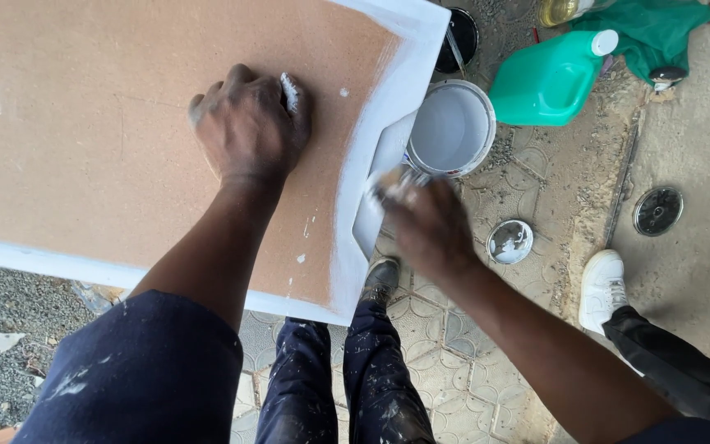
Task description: The person paints the edges of a rectangular wooden board white using a cloth. They repeatedly dip the cloth into a bucket of white paint and apply it to the board's perimeter, holding the board steady with their left hand.
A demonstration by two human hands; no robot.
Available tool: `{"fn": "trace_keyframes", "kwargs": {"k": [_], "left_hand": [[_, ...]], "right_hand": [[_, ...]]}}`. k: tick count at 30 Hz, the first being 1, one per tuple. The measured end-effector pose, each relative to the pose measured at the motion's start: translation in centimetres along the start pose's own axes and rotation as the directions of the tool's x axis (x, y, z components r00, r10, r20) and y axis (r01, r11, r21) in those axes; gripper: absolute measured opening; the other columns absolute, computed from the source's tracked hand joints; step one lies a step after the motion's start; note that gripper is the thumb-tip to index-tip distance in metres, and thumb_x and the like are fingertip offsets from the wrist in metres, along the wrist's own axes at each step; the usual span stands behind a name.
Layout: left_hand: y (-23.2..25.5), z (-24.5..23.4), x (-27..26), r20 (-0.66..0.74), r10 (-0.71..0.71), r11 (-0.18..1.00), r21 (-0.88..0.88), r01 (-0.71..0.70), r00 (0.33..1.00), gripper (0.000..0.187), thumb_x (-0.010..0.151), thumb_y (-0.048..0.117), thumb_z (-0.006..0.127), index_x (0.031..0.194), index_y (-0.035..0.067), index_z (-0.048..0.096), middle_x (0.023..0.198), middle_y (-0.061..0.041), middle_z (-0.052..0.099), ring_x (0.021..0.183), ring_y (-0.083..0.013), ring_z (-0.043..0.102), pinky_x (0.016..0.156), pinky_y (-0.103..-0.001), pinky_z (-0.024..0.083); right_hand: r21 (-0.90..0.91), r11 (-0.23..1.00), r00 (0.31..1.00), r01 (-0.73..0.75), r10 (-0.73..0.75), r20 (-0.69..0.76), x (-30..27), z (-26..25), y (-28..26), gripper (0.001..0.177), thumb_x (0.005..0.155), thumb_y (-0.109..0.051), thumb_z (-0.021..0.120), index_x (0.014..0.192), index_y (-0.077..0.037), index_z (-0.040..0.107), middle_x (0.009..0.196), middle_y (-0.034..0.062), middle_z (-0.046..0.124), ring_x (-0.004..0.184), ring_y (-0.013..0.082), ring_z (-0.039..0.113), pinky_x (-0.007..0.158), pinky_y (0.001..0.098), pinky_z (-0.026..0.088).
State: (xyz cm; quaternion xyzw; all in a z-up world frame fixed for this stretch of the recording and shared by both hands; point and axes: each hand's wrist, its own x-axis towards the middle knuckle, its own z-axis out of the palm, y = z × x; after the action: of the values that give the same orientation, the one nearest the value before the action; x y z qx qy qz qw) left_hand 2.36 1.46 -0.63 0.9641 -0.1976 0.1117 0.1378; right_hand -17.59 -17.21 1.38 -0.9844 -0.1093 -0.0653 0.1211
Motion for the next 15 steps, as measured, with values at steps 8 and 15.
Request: {"fn": "trace_keyframes", "kwargs": {"k": [8,15], "left_hand": [[-0.2,0.0,-0.3,-0.001,0.008,1.000,-0.012,-0.008,1.000,0.039,0.096,0.037,0.062,0.063,0.017,0.070,0.075,-0.004,0.063,0.058,-0.0303,0.059,0.060,-0.046,0.042],[0.1,-0.3,-0.4,0.003,0.008,1.000,0.011,-0.008,1.000,0.039,0.097,0.036,0.060,0.064,0.018,0.071,0.075,-0.004,0.064,0.058,-0.0315,0.060,0.058,-0.047,0.043]], "right_hand": [[0.820,-0.311,0.277,-0.481,0.834,0.478,5.5,-0.6,10.4,0.044,0.083,-0.015,0.050,0.122,-0.012,0.070,0.113,0.0116,0.074,0.097,0.0248,0.067,0.060,0.0351,0.045],[0.541,-0.755,0.201,-0.371,0.504,0.840,3.7,2.3,6.4,0.028,0.101,-0.038,0.049,0.104,-0.021,0.071,0.090,-0.0009,0.075,0.080,0.0140,0.068,0.062,0.0295,0.047]]}}
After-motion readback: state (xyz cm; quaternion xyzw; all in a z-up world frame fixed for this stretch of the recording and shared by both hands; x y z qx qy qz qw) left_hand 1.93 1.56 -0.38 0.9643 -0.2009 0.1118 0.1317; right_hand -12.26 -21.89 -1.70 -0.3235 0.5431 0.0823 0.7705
